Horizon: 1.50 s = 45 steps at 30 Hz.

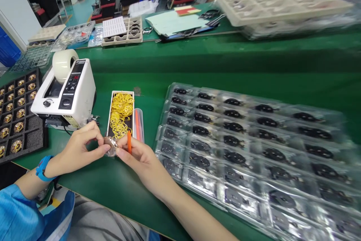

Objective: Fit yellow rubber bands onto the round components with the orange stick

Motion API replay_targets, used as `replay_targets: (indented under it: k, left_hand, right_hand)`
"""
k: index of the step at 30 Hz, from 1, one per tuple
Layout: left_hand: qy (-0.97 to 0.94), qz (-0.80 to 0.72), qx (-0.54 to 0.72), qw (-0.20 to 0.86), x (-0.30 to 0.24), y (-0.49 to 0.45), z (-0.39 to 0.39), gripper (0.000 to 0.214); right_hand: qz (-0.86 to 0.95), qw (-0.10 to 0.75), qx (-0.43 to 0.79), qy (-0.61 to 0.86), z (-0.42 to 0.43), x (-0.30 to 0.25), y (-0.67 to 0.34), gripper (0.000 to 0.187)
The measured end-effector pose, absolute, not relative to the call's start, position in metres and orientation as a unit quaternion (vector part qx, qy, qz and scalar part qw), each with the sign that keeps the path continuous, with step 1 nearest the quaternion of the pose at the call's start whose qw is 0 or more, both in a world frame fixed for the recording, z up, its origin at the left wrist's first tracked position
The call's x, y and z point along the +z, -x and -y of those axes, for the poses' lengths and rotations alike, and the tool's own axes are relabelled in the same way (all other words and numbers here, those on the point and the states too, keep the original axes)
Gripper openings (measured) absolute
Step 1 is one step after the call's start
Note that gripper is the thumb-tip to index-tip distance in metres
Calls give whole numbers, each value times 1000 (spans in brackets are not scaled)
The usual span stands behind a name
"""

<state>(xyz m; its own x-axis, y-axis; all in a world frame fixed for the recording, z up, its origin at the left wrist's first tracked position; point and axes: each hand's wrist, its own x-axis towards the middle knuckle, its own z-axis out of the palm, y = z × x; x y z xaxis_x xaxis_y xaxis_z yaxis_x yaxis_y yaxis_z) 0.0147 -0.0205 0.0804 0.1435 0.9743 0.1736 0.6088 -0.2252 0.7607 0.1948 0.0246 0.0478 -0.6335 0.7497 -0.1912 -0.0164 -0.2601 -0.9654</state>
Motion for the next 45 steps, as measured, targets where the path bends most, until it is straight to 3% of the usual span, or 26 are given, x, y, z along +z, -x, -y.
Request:
replay_targets:
  k: [11,18,24,30,45]
  left_hand:
    - [-700,-529,371,304,81,-13,23,16]
    - [-507,-521,396,561,85,-14,19,37]
    - [-496,-488,371,615,87,-13,17,42]
    - [-583,-445,326,597,96,-7,20,22]
    - [-576,-533,322,529,84,-8,16,25]
  right_hand:
    - [549,302,707,329,-27,46,-195,46]
    - [553,299,701,338,-27,46,-196,46]
    - [559,282,706,332,-27,45,-197,46]
    - [588,270,683,339,-27,41,-199,49]
    - [573,262,695,345,-24,37,-200,48]
